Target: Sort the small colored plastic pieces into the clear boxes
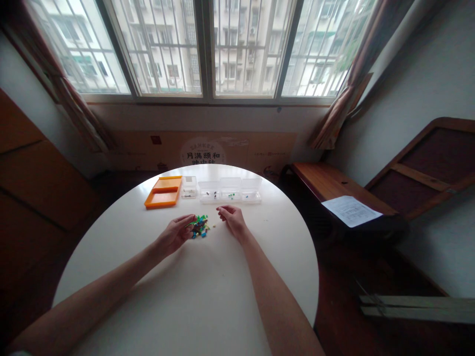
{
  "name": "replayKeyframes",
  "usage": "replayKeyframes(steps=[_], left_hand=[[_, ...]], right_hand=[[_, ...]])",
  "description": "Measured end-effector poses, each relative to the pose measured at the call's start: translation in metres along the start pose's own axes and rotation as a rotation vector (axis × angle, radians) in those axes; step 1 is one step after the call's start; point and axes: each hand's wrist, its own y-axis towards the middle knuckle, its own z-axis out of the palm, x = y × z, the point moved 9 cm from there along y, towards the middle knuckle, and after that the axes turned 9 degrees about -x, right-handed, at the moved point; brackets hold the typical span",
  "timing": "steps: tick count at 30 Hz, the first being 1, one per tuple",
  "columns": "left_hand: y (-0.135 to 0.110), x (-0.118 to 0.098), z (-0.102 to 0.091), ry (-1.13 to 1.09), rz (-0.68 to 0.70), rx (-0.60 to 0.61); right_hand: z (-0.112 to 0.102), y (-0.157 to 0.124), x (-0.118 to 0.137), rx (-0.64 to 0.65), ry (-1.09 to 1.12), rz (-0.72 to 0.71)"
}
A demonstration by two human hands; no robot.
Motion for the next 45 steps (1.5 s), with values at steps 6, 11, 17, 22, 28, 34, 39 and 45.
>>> replayKeyframes(steps=[6, 11, 17, 22, 28, 34, 39, 45], left_hand=[[-0.0006, -0.0006, 0.0005, 0.003, -0.001, 0.001], [-0.0012, -0.0006, 0.0009, 0.006, 0.001, 0.007], [0.0, -0.0002, -0.0001, 0.008, 0.007, 0.011], [-0.0003, -0.0002, 0.0003, 0.011, 0.004, 0.013], [0.0011, 0.0005, -0.0005, 0.017, 0.01, 0.019], [0.0013, 0.0007, -0.0016, 0.023, 0.013, 0.01], [0.0007, 0.0007, -0.0006, 0.018, 0.007, 0.013], [0.002, 0.0009, -0.0012, 0.022, 0.017, 0.023]], right_hand=[[0.0, 0.0004, -0.0001, -0.005, -0.012, -0.006], [-0.0003, 0.0009, -0.0009, 0.003, -0.003, -0.002], [-0.0008, 0.0013, -0.0017, 0.011, -0.007, -0.01], [-0.001, 0.0017, -0.0024, 0.012, -0.001, -0.006], [-0.0004, 0.0017, -0.0018, 0.004, 0.006, 0.0], [0.0, 0.0015, -0.0014, 0.006, 0.015, -0.006], [0.0001, 0.0009, -0.0008, 0.012, 0.011, -0.006], [-0.0003, 0.001, -0.0003, -0.001, 0.007, -0.003]])
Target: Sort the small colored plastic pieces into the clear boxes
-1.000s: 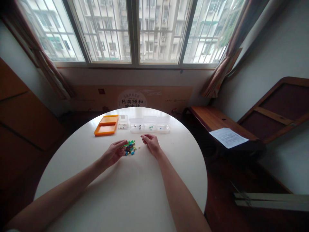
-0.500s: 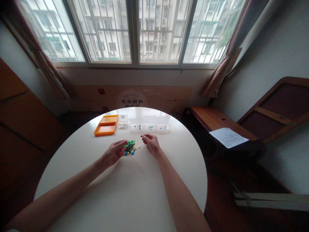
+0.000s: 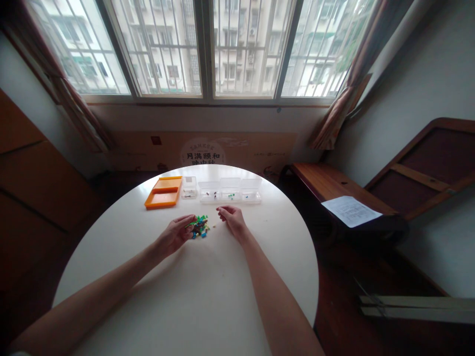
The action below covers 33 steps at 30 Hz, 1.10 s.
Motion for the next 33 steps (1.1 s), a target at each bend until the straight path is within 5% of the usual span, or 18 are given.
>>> replayKeyframes(steps=[33], left_hand=[[-0.0035, -0.0028, 0.0039, -0.007, -0.004, 0.0]], right_hand=[[-0.0002, 0.0004, -0.0007, 0.009, -0.007, -0.01]])
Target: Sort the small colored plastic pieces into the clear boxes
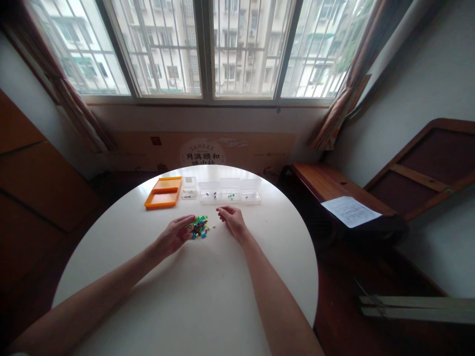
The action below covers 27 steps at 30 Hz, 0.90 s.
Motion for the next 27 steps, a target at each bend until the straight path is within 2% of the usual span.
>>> replayKeyframes(steps=[27], left_hand=[[0.0033, 0.0014, -0.0035, 0.002, 0.008, -0.012]], right_hand=[[-0.0004, 0.0, 0.0003, -0.002, -0.007, -0.007]])
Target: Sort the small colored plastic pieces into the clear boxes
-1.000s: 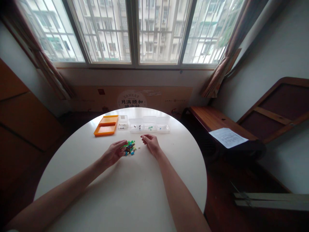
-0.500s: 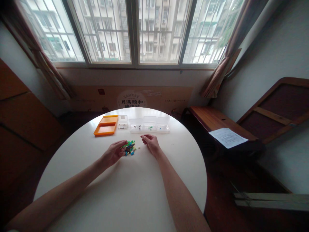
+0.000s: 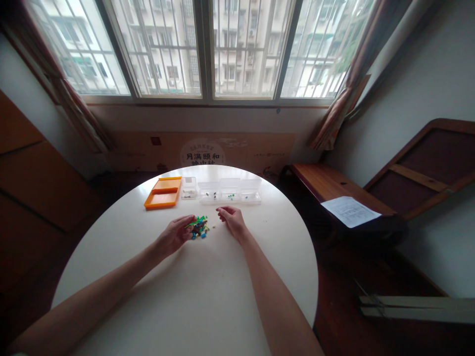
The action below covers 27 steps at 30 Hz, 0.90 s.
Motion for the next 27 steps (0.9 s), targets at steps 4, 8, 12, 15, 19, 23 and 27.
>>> replayKeyframes(steps=[4, 8, 12, 15, 19, 23, 27], left_hand=[[-0.0002, 0.0005, 0.0006, 0.0, -0.01, 0.007], [-0.0005, -0.0001, 0.0013, -0.006, -0.007, 0.016], [-0.0015, -0.0009, 0.002, -0.001, -0.009, 0.014], [-0.0021, -0.0011, 0.0022, 0.003, -0.014, 0.003], [-0.0021, -0.0013, 0.0026, -0.005, -0.01, 0.005], [-0.0015, -0.0008, 0.0018, -0.003, -0.005, 0.004], [-0.0011, -0.0004, 0.0016, 0.0, -0.008, 0.005]], right_hand=[[-0.0002, 0.0006, -0.001, -0.005, -0.006, 0.004], [-0.0005, 0.0009, -0.0014, -0.007, -0.001, 0.002], [0.0005, -0.0001, -0.0009, 0.001, 0.0, 0.007], [0.0007, -0.0009, 0.0003, -0.002, 0.0, 0.007], [0.0012, -0.0013, 0.0013, 0.001, -0.018, 0.003], [0.0006, -0.001, 0.0017, -0.007, -0.016, 0.005], [0.0006, -0.0016, 0.0021, -0.006, -0.018, 0.009]])
